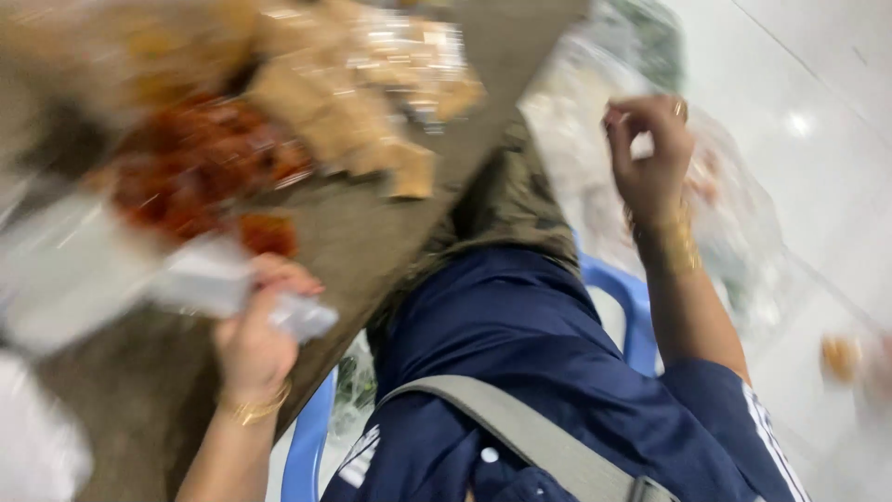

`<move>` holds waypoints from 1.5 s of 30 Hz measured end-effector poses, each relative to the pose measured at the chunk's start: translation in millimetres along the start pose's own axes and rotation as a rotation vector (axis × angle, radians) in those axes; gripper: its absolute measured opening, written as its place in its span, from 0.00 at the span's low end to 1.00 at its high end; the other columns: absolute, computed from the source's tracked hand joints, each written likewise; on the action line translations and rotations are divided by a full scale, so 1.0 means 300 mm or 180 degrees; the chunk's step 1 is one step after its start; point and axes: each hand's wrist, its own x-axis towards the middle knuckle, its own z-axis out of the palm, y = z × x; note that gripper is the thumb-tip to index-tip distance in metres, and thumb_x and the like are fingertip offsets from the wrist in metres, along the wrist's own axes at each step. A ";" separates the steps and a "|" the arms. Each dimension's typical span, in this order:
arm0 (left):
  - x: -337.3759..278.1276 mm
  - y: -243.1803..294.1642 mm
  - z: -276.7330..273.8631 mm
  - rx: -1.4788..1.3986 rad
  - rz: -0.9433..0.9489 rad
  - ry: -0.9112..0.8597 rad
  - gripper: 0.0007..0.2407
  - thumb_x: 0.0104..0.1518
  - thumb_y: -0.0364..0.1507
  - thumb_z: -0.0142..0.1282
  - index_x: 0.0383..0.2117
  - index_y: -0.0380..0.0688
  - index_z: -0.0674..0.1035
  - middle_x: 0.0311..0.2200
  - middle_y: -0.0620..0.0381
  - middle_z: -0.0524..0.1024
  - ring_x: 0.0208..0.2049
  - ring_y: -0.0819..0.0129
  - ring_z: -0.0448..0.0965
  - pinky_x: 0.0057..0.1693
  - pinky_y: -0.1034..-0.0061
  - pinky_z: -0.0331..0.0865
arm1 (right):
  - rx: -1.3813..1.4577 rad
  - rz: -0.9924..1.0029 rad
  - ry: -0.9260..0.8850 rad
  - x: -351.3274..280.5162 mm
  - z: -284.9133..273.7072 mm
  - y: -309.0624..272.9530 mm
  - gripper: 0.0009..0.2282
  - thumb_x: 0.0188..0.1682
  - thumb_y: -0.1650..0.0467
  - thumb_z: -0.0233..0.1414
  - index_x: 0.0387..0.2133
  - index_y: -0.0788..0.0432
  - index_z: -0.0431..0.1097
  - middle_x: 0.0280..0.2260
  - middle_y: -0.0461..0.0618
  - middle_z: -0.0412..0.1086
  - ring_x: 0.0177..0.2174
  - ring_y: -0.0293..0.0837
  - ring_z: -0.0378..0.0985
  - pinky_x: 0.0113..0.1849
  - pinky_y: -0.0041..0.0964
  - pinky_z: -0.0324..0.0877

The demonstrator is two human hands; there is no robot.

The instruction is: The person places multiple small plastic pouches containing liquid and powder ingredients into a larger clear plastic bag by hand.

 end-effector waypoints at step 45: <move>0.008 0.066 0.013 0.0368 0.0884 -0.0239 0.09 0.53 0.31 0.70 0.29 0.43 0.80 0.23 0.59 0.78 0.29 0.74 0.76 0.40 0.77 0.68 | 0.2519 -0.1220 -0.2686 0.221 0.435 -0.866 0.04 0.48 0.78 0.61 0.35 0.64 0.76 0.20 0.52 0.73 0.18 0.40 0.72 0.25 0.32 0.67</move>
